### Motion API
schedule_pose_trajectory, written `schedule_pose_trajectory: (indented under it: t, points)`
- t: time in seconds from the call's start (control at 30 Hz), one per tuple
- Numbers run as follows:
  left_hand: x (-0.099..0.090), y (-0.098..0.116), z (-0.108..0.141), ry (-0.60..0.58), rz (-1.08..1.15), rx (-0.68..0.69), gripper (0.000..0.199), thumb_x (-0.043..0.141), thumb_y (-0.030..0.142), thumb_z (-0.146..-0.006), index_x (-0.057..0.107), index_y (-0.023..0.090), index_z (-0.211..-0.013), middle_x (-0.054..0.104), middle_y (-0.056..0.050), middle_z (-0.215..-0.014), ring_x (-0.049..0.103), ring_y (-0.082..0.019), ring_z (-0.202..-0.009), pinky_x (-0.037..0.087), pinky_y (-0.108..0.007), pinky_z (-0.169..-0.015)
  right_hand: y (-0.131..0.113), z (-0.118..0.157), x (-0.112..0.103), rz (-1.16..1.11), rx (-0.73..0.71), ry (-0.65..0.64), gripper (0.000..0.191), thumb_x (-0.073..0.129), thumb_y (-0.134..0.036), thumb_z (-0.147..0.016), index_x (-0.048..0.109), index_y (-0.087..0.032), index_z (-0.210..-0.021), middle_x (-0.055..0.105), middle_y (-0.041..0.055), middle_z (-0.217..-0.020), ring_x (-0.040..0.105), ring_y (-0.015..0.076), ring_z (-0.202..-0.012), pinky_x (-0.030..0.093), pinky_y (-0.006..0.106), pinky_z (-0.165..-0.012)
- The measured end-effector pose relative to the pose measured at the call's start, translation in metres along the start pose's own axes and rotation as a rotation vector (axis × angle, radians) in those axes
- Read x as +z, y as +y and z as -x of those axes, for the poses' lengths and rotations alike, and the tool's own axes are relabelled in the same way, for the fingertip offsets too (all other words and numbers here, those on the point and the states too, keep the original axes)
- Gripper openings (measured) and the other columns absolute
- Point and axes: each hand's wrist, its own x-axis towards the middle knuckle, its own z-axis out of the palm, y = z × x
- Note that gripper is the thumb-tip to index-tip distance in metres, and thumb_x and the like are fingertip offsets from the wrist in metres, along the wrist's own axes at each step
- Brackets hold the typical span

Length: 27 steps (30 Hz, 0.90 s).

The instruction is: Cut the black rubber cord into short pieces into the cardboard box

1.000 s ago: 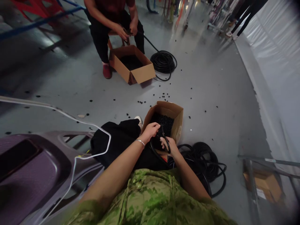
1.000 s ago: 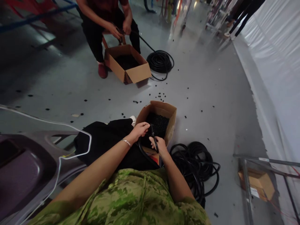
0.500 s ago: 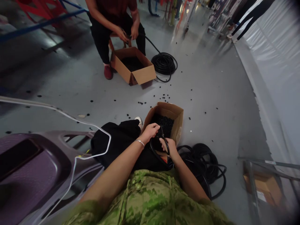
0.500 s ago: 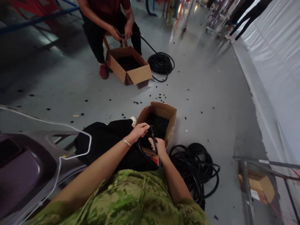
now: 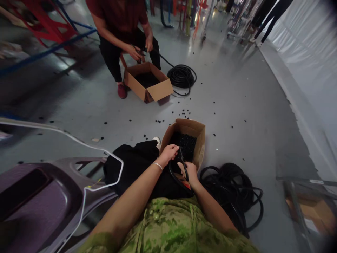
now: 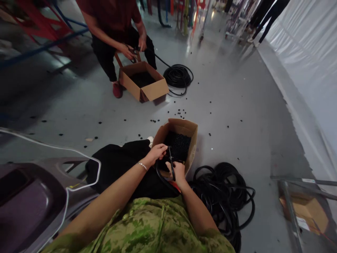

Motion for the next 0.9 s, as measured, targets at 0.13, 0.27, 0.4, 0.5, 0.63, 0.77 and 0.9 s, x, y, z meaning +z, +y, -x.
schedule_pose_trajectory:
  t: [0.13,0.27,0.4,0.5,0.63,0.77,0.9]
  points:
    - [0.003,-0.006,-0.005,0.041,-0.112,0.01,0.014,0.059,0.027,-0.086,0.054,0.017,-0.078,0.055,0.004,-0.058,0.039,-0.005,-0.038,0.03,-0.018,-0.042,0.004,-0.002,0.001,-0.033,0.047,0.015,0.053,0.056,-0.069,-0.075,0.053,-0.02,-0.054,0.051,-0.0007,-0.042,0.047,0.0114,-0.034,0.036,0.022,-0.036]
    - [0.001,-0.009,-0.007,0.132,-0.389,0.117,0.008,0.066,0.024,-0.08,0.062,0.018,-0.081,0.063,0.0,-0.069,0.056,-0.011,-0.058,0.04,-0.02,-0.055,0.007,-0.001,-0.001,0.014,0.033,0.014,0.052,0.056,-0.067,-0.076,0.055,-0.02,-0.055,0.053,-0.0005,-0.043,0.05,0.0124,-0.035,0.038,0.022,-0.037]
    - [0.0,-0.007,-0.003,0.174,-0.664,0.202,0.009,0.066,0.027,-0.08,0.069,0.02,-0.085,0.071,-0.008,-0.09,0.065,-0.021,-0.085,0.044,-0.025,-0.071,0.011,0.0,-0.001,0.06,0.026,0.02,0.051,0.055,-0.066,-0.077,0.055,-0.02,-0.055,0.053,-0.0006,-0.044,0.05,0.0126,-0.034,0.038,0.022,-0.037]
    - [-0.001,-0.006,0.0,0.18,-0.744,0.225,0.017,0.062,0.03,-0.083,0.07,0.021,-0.094,0.072,-0.01,-0.097,0.066,-0.024,-0.093,0.045,-0.028,-0.076,0.014,-0.001,0.0,0.086,-0.009,0.031,0.051,0.055,-0.065,-0.078,0.056,-0.02,-0.055,0.053,-0.0006,-0.043,0.051,0.0128,-0.035,0.039,0.022,-0.038]
    - [0.0,-0.002,0.003,0.153,-0.858,0.239,0.025,0.055,0.033,-0.089,0.07,0.02,-0.104,0.071,-0.013,-0.107,0.066,-0.027,-0.1,0.046,-0.031,-0.079,0.019,-0.002,0.002,0.083,0.007,0.02,0.05,0.055,-0.064,-0.079,0.056,-0.02,-0.058,0.055,-0.0001,-0.045,0.051,0.0128,-0.036,0.037,0.022,-0.038]
    - [0.002,0.005,0.006,0.104,-0.959,0.214,0.028,0.048,0.035,-0.093,0.069,0.021,-0.105,0.071,-0.011,-0.108,0.065,-0.024,-0.103,0.046,-0.029,-0.082,0.024,-0.004,0.0,0.135,0.005,0.036,0.046,0.055,-0.061,-0.081,0.058,-0.019,-0.061,0.057,0.0,-0.047,0.053,0.0121,-0.038,0.037,0.02,-0.039]
    - [0.003,0.01,0.007,0.044,-1.005,0.187,0.029,0.043,0.034,-0.096,0.068,0.021,-0.103,0.072,-0.009,-0.106,0.066,-0.022,-0.099,0.046,-0.027,-0.081,0.021,-0.002,-0.006,0.123,-0.004,0.018,0.046,0.056,-0.06,-0.082,0.058,-0.019,-0.062,0.059,0.0005,-0.048,0.054,0.0117,-0.039,0.039,0.02,-0.041]
